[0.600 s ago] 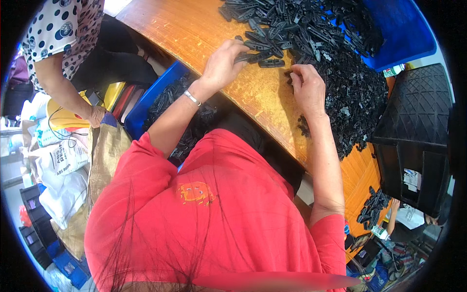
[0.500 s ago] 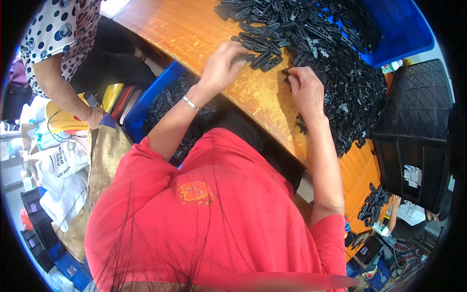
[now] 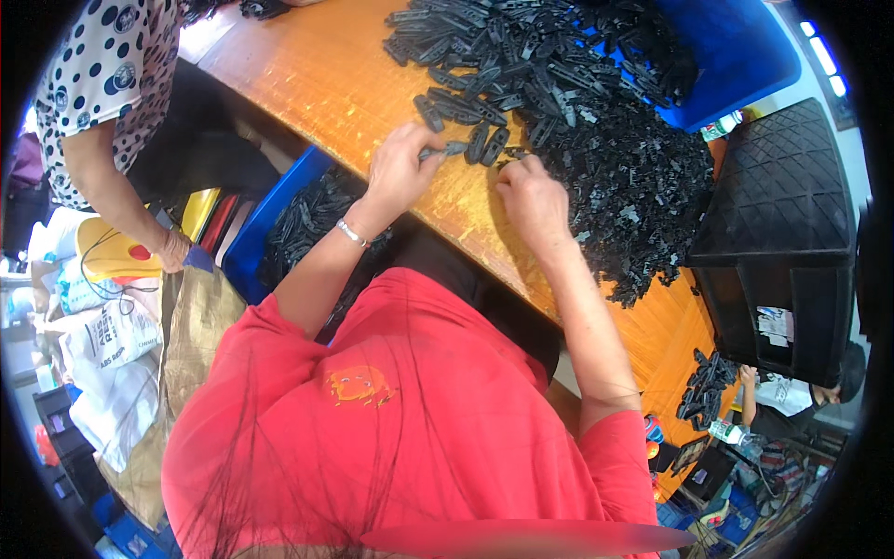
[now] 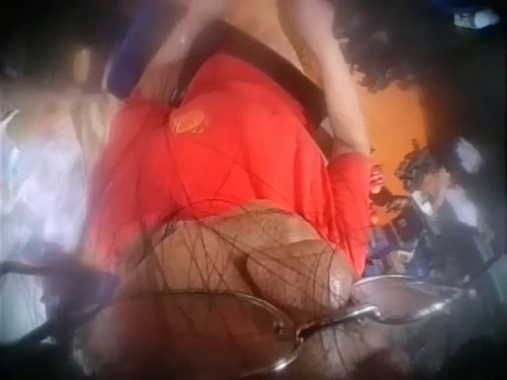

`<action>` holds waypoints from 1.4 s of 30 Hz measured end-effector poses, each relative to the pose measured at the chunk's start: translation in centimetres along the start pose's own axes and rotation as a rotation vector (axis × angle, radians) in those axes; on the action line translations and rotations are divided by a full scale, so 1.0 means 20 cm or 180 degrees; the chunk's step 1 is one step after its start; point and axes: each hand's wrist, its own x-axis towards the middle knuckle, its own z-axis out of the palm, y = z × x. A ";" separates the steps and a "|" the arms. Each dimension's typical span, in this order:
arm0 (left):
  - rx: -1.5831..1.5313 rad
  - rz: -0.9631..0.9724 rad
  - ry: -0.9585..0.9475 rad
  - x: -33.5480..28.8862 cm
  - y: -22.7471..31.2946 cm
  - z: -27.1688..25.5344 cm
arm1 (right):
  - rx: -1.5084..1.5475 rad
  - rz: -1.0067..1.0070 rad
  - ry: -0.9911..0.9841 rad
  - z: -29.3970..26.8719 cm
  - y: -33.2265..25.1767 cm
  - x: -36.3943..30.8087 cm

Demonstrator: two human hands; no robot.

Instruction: The person sorts small black plastic components by hand at a workbench, inspecting them one by one.

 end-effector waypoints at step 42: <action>-0.2316 -0.0971 -0.0367 0.02 0.04 0.09 | 0.2906 0.0952 0.0638 0.04 0.07 0.05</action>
